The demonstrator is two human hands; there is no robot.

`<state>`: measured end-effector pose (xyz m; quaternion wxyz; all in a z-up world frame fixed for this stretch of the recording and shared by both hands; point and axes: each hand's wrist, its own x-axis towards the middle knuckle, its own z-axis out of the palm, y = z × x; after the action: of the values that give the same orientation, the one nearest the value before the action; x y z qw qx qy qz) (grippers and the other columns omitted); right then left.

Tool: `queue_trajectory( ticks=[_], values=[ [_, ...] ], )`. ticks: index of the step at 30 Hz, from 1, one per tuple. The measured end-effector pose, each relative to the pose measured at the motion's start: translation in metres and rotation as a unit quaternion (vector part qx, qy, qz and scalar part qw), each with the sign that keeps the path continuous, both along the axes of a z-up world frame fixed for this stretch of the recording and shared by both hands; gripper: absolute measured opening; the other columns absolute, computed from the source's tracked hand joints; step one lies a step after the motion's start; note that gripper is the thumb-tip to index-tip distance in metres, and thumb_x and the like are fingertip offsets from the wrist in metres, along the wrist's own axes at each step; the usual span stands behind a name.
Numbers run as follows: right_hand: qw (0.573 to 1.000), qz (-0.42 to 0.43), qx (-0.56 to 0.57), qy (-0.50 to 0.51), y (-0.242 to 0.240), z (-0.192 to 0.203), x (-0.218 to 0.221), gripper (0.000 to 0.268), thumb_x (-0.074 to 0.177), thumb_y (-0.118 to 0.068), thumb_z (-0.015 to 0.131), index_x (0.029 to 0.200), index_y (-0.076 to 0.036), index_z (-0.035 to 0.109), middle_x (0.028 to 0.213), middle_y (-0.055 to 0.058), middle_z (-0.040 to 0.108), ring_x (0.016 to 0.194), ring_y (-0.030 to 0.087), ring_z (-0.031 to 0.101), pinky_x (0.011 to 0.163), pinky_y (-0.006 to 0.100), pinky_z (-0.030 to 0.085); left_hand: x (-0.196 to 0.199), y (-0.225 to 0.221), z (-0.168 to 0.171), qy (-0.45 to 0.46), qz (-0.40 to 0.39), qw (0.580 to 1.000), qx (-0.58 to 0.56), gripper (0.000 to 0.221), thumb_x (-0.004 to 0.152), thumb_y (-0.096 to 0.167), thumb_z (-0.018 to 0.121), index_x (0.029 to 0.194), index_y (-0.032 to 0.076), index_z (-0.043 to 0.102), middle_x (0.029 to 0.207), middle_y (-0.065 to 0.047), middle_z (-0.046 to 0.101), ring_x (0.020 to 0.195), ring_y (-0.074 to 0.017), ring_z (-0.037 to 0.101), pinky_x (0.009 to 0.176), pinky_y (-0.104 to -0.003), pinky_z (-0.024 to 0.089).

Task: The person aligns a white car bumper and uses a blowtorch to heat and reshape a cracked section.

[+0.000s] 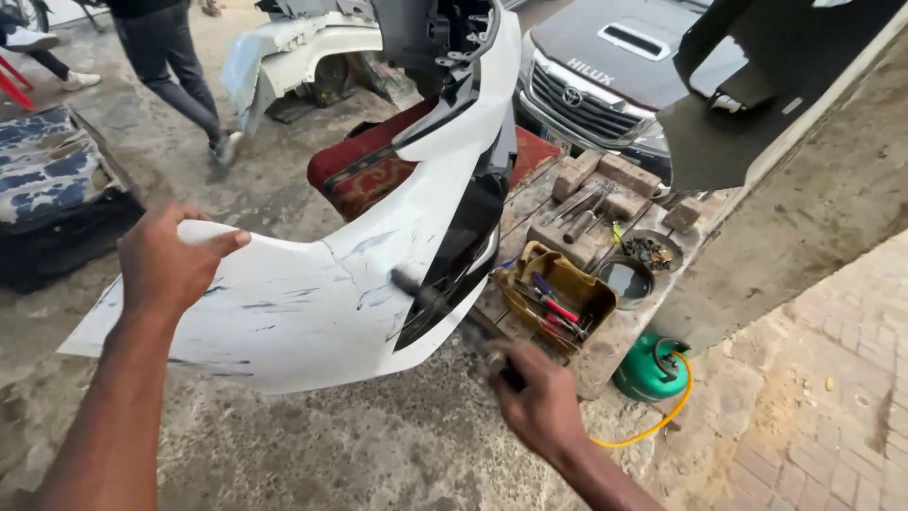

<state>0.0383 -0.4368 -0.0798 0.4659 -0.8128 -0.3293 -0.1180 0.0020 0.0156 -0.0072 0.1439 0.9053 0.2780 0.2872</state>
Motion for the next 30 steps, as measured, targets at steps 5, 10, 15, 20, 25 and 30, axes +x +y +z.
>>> queue_trajectory(
  ticks=[5,10,15,20,25,30],
  values=[
    [0.997,-0.005,-0.064,0.037,-0.001,-0.009,0.003,0.034,0.086,-0.022,0.073,0.118,-0.009,0.073,0.099,0.002,0.078,0.062,0.018,0.070,0.053,0.037,0.060,0.002,-0.001,-0.001,-0.007,-0.004,1.000,-0.003,0.055,0.077,0.047,0.096,0.104,0.003,0.078,0.104,-0.017,0.076,0.095,-0.0360,0.069,0.075,-0.048,0.049],
    [0.997,0.048,-0.062,0.004,-0.003,-0.009,0.000,0.029,0.091,-0.022,0.069,0.116,-0.008,0.072,0.093,0.002,0.075,0.047,0.014,0.060,0.041,0.034,0.052,0.003,-0.004,0.005,0.000,0.002,1.000,-0.030,0.053,0.076,0.047,0.095,0.103,0.005,0.077,0.102,-0.016,0.076,0.095,-0.0348,0.069,0.076,-0.047,0.049],
    [0.994,-0.039,-0.065,0.082,-0.009,-0.023,0.012,0.034,0.087,-0.025,0.073,0.117,-0.010,0.073,0.109,0.008,0.079,0.067,0.020,0.076,0.052,0.035,0.068,0.006,0.008,-0.008,-0.019,-0.003,1.000,0.019,0.056,0.074,0.052,0.095,0.098,0.006,0.076,0.099,-0.015,0.076,0.092,-0.0370,0.069,0.074,-0.047,0.048],
    [0.997,0.021,-0.071,-0.014,-0.014,-0.034,0.012,0.034,0.085,-0.020,0.073,0.119,-0.017,0.073,0.101,0.000,0.077,0.070,0.021,0.071,0.063,0.038,0.053,0.016,0.025,-0.027,-0.064,-0.044,0.995,0.061,0.051,0.074,0.047,0.098,0.094,0.006,0.074,0.093,-0.014,0.074,0.087,-0.0355,0.069,0.074,-0.047,0.048],
    [0.996,0.002,-0.048,0.079,-0.005,-0.007,0.000,0.036,0.088,-0.027,0.074,0.119,-0.009,0.074,0.100,0.008,0.078,0.062,0.019,0.069,0.050,0.036,0.058,0.010,0.013,-0.009,-0.048,-0.026,0.998,0.031,0.052,0.072,0.048,0.100,0.090,0.009,0.069,0.092,-0.010,0.073,0.084,-0.0324,0.066,0.075,-0.046,0.044],
    [0.998,-0.025,-0.046,0.042,-0.013,-0.017,0.011,0.031,0.090,-0.017,0.073,0.119,-0.006,0.073,0.099,0.012,0.080,0.046,0.014,0.064,0.030,0.028,0.051,0.006,-0.001,0.000,-0.042,-0.024,0.999,0.005,0.053,0.075,0.046,0.100,0.093,0.007,0.069,0.098,-0.011,0.073,0.087,-0.0329,0.064,0.073,-0.048,0.044]
  ],
)
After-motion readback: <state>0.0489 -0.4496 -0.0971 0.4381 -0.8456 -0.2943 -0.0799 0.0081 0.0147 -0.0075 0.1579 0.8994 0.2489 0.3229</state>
